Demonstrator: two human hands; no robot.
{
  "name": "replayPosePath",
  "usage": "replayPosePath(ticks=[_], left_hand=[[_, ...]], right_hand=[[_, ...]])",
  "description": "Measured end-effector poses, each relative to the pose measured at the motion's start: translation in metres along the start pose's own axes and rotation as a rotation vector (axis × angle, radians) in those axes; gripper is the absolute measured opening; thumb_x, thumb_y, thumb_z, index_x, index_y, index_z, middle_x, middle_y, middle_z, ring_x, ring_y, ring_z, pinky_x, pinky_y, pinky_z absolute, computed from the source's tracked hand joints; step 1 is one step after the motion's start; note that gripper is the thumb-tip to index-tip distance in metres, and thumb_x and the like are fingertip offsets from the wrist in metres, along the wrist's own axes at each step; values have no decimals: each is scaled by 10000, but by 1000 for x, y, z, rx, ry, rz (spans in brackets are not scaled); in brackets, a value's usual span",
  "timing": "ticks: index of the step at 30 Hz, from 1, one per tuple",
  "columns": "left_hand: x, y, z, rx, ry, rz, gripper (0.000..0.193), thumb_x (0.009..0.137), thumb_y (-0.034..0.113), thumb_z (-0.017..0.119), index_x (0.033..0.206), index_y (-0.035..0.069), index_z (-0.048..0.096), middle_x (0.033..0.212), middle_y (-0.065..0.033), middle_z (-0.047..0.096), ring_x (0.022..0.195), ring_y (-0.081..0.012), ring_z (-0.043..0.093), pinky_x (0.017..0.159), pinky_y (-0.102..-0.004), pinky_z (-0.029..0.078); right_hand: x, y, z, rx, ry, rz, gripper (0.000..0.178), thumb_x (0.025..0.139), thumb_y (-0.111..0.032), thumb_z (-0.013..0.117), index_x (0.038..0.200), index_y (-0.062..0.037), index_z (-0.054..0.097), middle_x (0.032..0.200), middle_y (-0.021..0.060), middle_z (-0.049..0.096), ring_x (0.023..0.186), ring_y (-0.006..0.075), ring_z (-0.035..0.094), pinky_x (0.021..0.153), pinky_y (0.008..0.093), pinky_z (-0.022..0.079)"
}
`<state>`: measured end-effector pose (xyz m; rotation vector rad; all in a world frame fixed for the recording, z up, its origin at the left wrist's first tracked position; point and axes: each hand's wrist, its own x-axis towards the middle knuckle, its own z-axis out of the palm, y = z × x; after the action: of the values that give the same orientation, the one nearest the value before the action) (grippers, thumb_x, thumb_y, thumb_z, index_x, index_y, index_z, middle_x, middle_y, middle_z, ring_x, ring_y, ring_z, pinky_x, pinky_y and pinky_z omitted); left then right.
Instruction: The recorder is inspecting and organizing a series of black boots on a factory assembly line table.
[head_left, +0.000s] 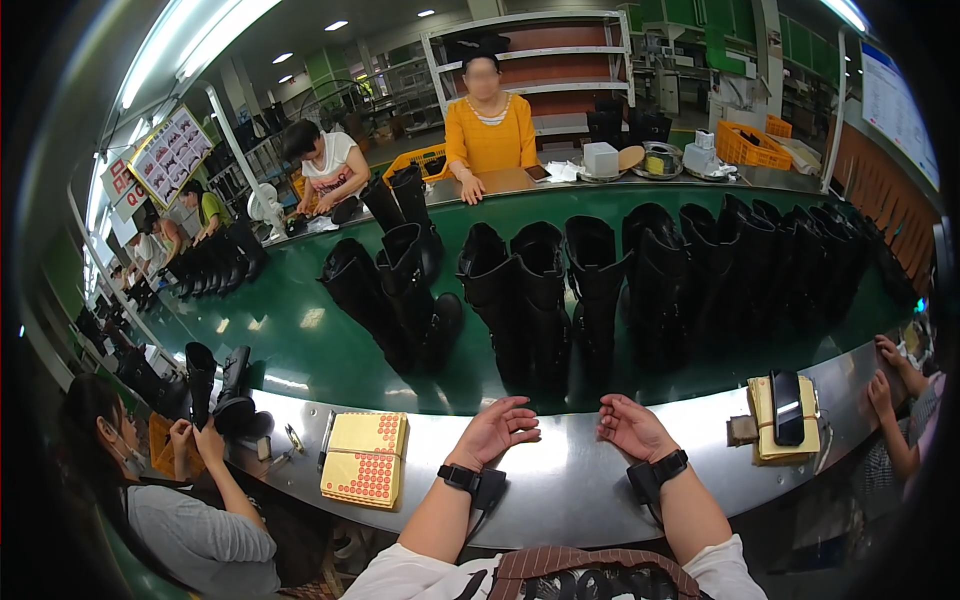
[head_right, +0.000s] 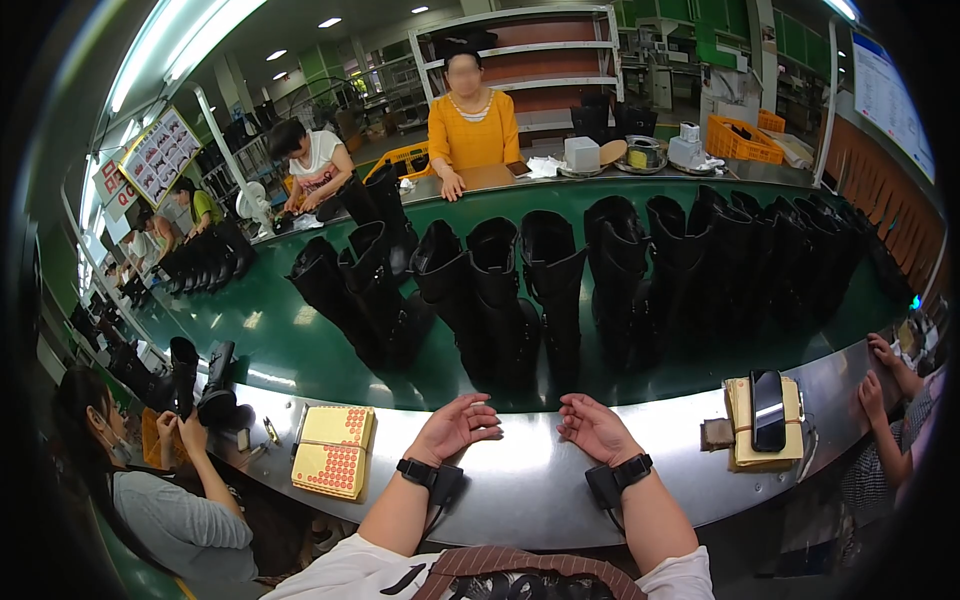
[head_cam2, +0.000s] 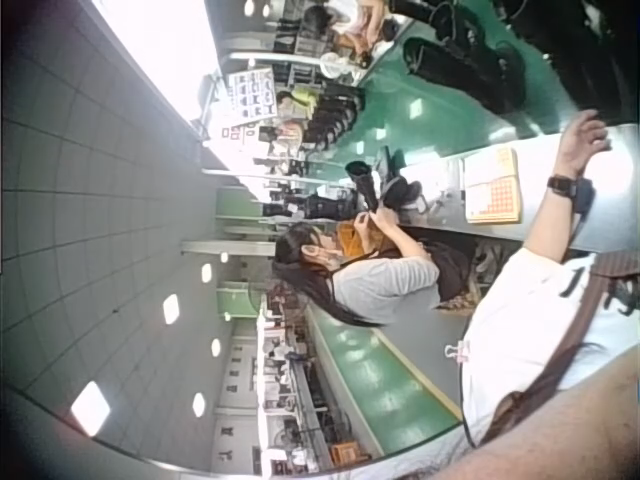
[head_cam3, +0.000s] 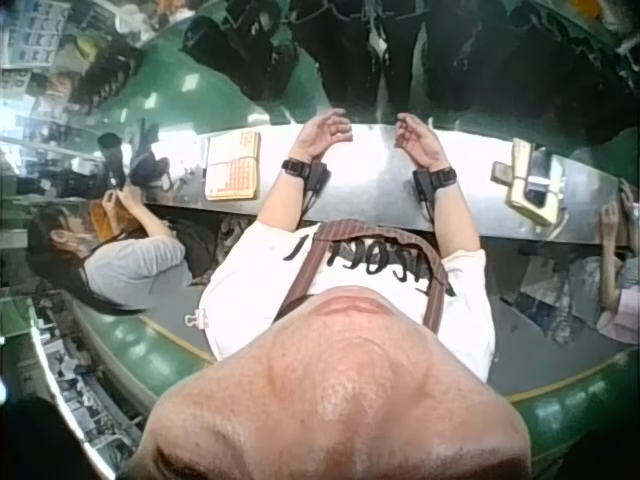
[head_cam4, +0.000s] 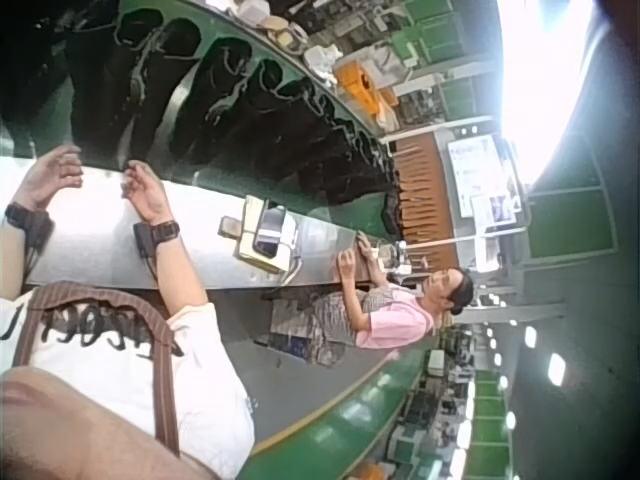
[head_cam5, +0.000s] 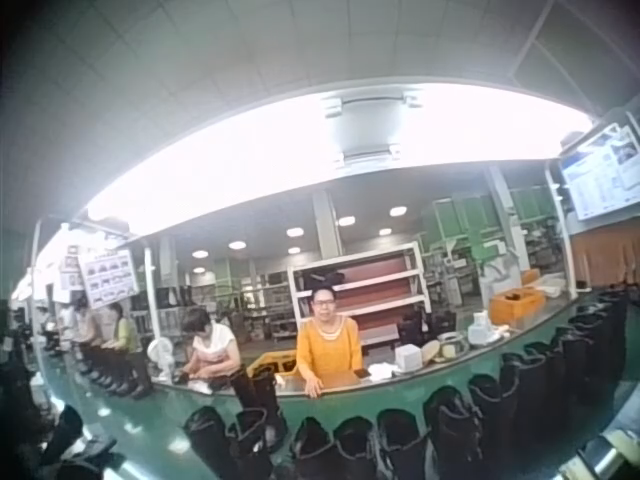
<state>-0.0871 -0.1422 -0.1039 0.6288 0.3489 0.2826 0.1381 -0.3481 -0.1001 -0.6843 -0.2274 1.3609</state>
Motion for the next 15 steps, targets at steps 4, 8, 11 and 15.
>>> replayPosePath(ticks=[4,8,11,15], left_hand=[[-1,-1,2,-1,4,0,302,996,216,470,1181,-7,560,999,-192,666,996,-323,650,943,-482,512],[-3,-3,-2,-5,-33,26,311,998,232,468,1175,-5,562,1002,-187,667,997,-325,649,942,-491,512],[1,0,-4,-4,-20,-34,324,999,250,467,1183,-2,553,1018,-186,663,999,-327,647,932,-498,516],[-9,3,21,119,66,13,344,988,239,491,1237,4,522,1069,-160,639,1042,-297,620,964,-489,484]], right_hand=[[0,0,2,-23,42,14,191,985,-173,528,1116,-47,586,931,44,630,830,141,598,846,343,514],[-1,1,0,13,2,-2,192,984,-163,526,1124,-42,578,935,51,626,837,148,596,850,345,511],[3,-1,-4,3,14,56,181,988,-137,507,1129,-42,570,968,62,608,872,163,591,858,351,505],[2,1,-5,27,-23,-22,207,996,-168,497,1142,-40,569,971,62,605,883,165,586,867,362,504]])
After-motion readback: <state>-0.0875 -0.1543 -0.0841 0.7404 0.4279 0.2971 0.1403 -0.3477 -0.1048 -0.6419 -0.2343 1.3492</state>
